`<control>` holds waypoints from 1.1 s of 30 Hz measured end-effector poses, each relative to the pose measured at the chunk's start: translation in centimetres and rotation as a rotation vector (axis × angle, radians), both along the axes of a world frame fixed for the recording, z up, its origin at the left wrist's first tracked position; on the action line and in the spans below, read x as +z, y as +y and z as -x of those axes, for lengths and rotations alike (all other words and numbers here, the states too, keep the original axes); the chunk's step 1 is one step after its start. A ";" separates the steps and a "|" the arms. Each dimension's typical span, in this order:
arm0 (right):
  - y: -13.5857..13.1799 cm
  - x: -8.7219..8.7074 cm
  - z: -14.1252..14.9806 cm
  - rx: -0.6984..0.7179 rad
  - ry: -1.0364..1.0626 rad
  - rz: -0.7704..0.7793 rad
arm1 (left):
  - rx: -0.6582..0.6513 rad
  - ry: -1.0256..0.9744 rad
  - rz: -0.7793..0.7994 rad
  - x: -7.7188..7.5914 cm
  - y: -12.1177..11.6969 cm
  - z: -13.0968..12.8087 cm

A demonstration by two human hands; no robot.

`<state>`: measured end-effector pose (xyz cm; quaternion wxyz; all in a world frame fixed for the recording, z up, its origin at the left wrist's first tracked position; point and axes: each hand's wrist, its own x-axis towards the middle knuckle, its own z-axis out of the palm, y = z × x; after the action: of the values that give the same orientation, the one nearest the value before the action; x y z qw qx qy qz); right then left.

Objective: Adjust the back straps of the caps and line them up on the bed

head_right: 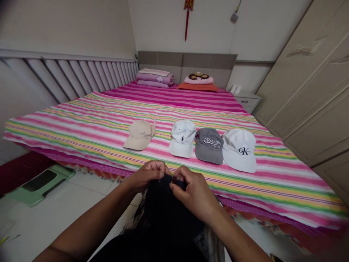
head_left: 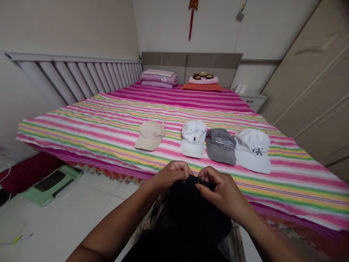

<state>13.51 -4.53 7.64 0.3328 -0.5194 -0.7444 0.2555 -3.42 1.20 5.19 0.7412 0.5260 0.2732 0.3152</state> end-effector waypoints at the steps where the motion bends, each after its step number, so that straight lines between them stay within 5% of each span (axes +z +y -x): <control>1: 0.1 -0.1 -0.1 0.008 0.040 0.049 | 0.004 0.001 0.011 0.0 0.1 0.0; 7: 1.4 -0.9 -1.7 0.137 0.535 0.579 | 0.074 -0.096 0.093 -0.5 0.6 0.5; 10: 1.8 -1.6 -3.0 0.189 0.614 0.689 | 0.098 -0.149 0.114 -0.6 0.9 0.9; 17: 1.6 -2.7 -3.1 0.261 0.631 0.752 | 0.044 -0.173 0.102 -1.1 1.3 1.2; 26: 0.7 -0.9 -1.6 0.095 0.595 0.631 | -0.129 0.041 -0.013 0.3 0.2 0.6; 33: 0.0 -0.7 -1.2 0.052 0.470 0.530 | -0.081 0.086 -0.040 0.4 -0.5 -0.3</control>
<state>14.69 -4.52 6.96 0.3421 -0.4956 -0.5681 0.5609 -3.10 0.68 5.58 0.7303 0.5642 0.2770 0.2676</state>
